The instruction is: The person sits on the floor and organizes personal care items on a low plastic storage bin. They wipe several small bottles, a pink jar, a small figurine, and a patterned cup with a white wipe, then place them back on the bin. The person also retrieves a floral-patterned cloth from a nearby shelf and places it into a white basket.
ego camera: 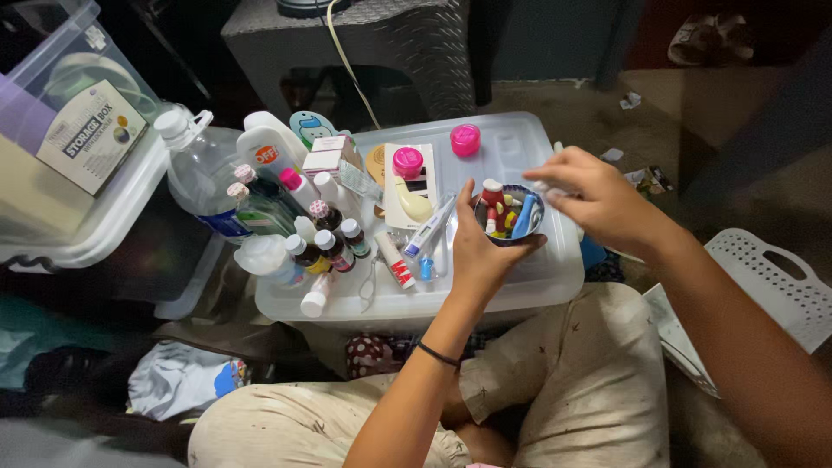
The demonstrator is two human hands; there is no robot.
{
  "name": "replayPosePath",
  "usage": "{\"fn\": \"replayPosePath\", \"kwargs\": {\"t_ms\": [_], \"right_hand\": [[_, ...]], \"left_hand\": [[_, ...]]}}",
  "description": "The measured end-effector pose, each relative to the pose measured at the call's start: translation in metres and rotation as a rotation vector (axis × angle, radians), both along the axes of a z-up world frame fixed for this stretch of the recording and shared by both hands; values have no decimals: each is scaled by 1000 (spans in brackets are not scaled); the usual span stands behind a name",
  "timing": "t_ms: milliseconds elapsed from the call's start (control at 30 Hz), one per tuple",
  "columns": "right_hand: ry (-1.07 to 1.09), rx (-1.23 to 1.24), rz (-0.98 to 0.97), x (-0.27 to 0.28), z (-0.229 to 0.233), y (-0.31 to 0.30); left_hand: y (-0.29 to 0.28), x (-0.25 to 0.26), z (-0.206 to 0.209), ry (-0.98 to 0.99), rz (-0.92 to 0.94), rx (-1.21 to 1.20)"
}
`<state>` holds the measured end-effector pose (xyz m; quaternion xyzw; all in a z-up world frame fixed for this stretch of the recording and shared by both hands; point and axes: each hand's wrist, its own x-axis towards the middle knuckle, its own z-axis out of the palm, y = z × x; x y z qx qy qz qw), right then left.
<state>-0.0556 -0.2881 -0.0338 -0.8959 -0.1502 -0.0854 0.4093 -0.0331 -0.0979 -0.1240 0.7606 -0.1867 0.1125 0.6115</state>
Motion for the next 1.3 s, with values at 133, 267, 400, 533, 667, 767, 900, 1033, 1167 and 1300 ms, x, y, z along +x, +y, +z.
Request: {"fn": "replayPosePath", "kwargs": {"t_ms": [133, 267, 400, 533, 667, 767, 900, 1033, 1167, 1300], "right_hand": [[-41, -447, 61, 19, 8, 13], [-11, -584, 48, 26, 10, 8], [-64, -700, -14, 31, 25, -12], [-152, -328, -144, 16, 38, -35], [-162, -70, -169, 1, 27, -31], [-54, -7, -193, -9, 19, -18], [83, 318, -103, -11, -4, 15], [318, 716, -101, -11, -32, 75], [406, 907, -29, -29, -49, 119], [430, 1271, -146, -40, -32, 132]], "left_hand": [[-4, 2, 3, 23, -32, -26], [-11, 3, 3, 21, -55, -48], [-14, 7, 0, 29, -45, -9], [-19, 13, -5, 50, -84, -12], [-13, 13, -5, -108, -233, -166], [16, 4, 6, -164, -54, -9], [53, -3, 21, 111, -291, -300], [72, -13, 28, 255, -399, -614], [108, -14, 17, 367, -273, -700], [145, -9, 2, 561, -345, -725]]}}
